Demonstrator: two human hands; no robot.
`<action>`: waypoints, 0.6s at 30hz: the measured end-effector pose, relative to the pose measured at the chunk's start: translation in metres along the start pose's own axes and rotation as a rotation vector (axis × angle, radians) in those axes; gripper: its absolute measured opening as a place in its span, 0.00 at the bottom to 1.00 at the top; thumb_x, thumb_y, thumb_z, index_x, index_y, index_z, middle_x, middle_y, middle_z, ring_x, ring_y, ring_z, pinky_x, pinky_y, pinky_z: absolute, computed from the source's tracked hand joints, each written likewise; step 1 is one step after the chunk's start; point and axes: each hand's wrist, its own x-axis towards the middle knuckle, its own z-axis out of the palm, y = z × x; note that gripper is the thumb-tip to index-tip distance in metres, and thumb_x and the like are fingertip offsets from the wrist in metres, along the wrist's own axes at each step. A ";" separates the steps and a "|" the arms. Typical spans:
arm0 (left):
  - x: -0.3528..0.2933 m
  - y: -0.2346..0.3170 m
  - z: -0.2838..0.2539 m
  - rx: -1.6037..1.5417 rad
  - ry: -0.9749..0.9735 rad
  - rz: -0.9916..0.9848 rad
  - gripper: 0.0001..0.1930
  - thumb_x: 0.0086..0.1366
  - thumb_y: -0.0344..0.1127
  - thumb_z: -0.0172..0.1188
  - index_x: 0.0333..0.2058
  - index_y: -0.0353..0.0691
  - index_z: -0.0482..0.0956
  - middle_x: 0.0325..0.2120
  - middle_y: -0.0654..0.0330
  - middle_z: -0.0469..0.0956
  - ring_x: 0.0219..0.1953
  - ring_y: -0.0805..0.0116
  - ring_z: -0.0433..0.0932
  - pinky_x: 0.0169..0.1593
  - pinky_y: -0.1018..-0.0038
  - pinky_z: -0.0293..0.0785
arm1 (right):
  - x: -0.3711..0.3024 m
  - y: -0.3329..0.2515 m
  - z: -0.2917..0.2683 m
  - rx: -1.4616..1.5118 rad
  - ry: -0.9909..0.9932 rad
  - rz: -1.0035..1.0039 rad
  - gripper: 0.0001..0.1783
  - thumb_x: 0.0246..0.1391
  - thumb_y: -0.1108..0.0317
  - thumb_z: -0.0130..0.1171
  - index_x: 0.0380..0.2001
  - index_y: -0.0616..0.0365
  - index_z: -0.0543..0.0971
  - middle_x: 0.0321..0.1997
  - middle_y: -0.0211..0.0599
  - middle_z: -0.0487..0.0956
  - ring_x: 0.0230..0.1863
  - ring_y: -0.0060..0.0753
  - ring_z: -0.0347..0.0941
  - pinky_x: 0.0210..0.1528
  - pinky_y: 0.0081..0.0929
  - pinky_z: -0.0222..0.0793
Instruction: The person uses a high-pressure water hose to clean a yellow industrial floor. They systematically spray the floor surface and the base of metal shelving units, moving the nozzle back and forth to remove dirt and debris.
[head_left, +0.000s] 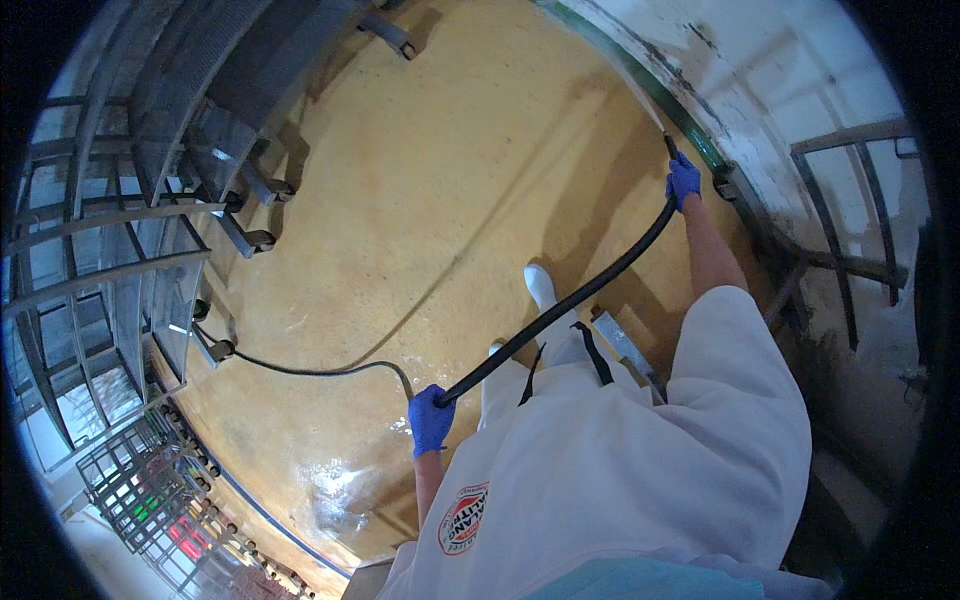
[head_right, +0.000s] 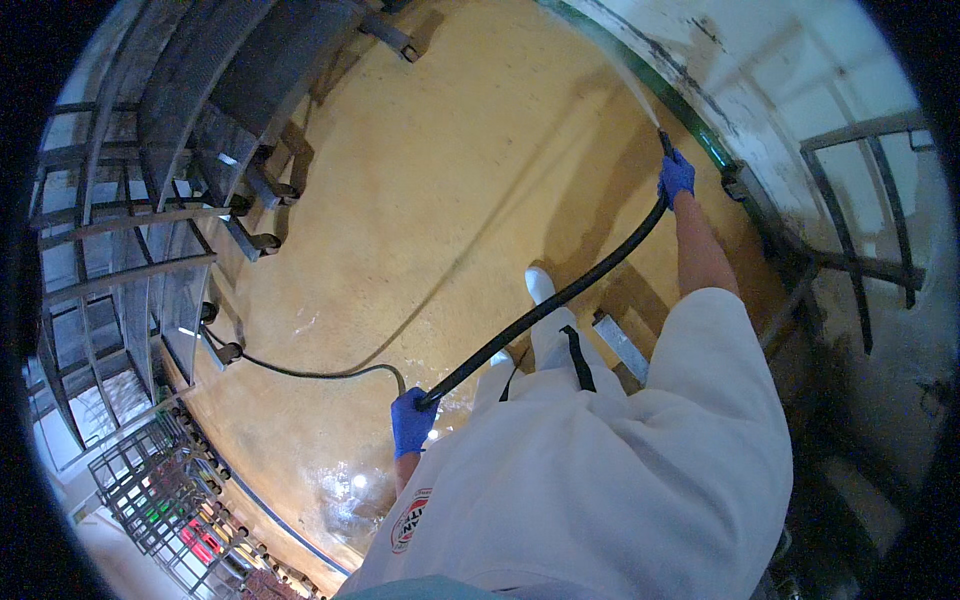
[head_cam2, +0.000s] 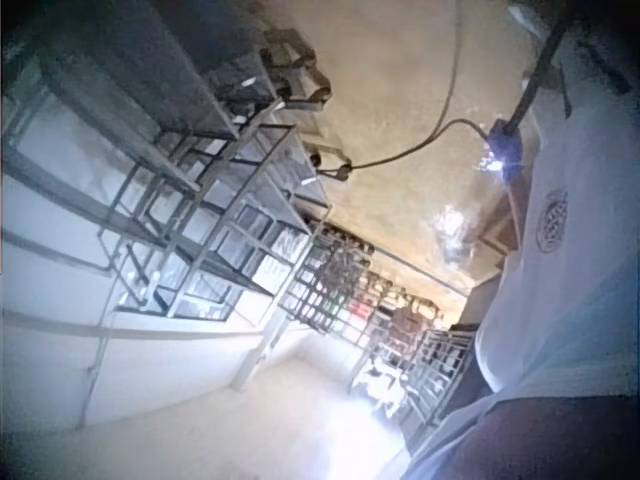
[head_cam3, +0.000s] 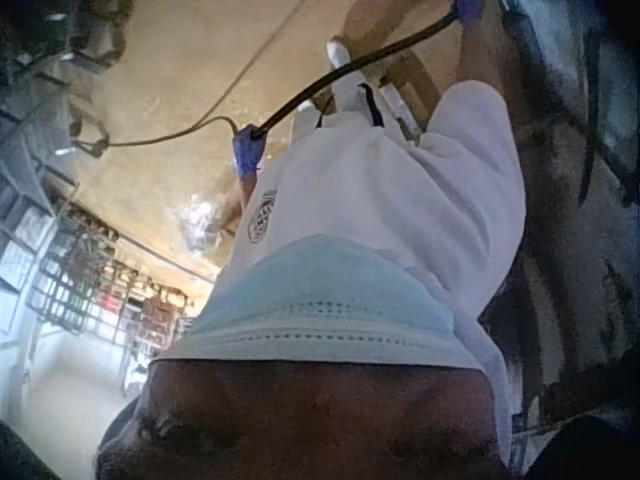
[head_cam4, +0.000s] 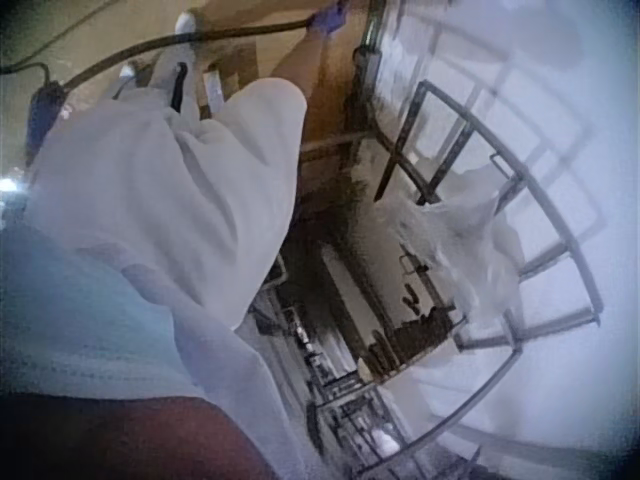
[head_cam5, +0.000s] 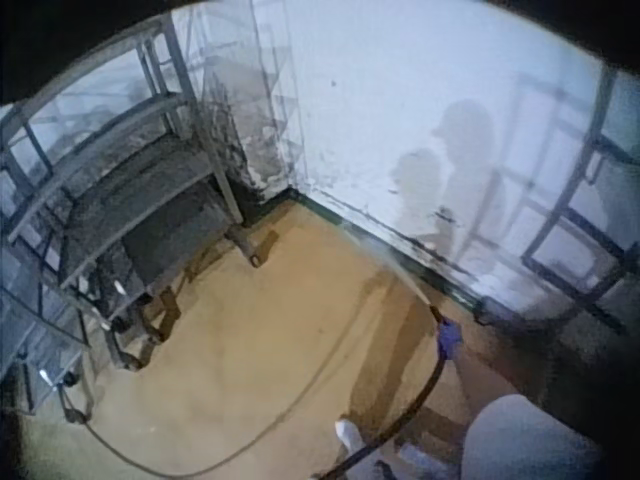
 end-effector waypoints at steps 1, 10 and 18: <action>0.005 0.008 -0.001 0.003 -0.003 0.007 0.09 0.47 0.36 0.64 0.18 0.40 0.73 0.15 0.51 0.72 0.20 0.51 0.72 0.24 0.63 0.67 | 0.009 -0.011 0.005 -0.018 -0.023 -0.011 0.23 0.54 0.67 0.50 0.55 0.48 0.66 0.13 0.27 0.64 0.06 0.23 0.57 0.06 0.24 0.56; 0.043 0.054 -0.016 0.010 0.043 0.078 0.09 0.47 0.35 0.64 0.19 0.40 0.73 0.15 0.51 0.72 0.19 0.52 0.72 0.24 0.64 0.66 | 0.074 -0.092 0.051 -0.135 -0.063 -0.201 0.22 0.53 0.64 0.51 0.54 0.45 0.69 0.13 0.28 0.65 0.07 0.25 0.58 0.08 0.26 0.57; 0.054 0.069 -0.023 -0.025 0.035 0.067 0.09 0.47 0.35 0.64 0.19 0.39 0.73 0.15 0.51 0.72 0.19 0.52 0.72 0.24 0.65 0.66 | 0.069 -0.147 0.071 -0.151 -0.192 -0.149 0.23 0.53 0.63 0.51 0.54 0.46 0.68 0.14 0.27 0.65 0.07 0.24 0.57 0.08 0.26 0.57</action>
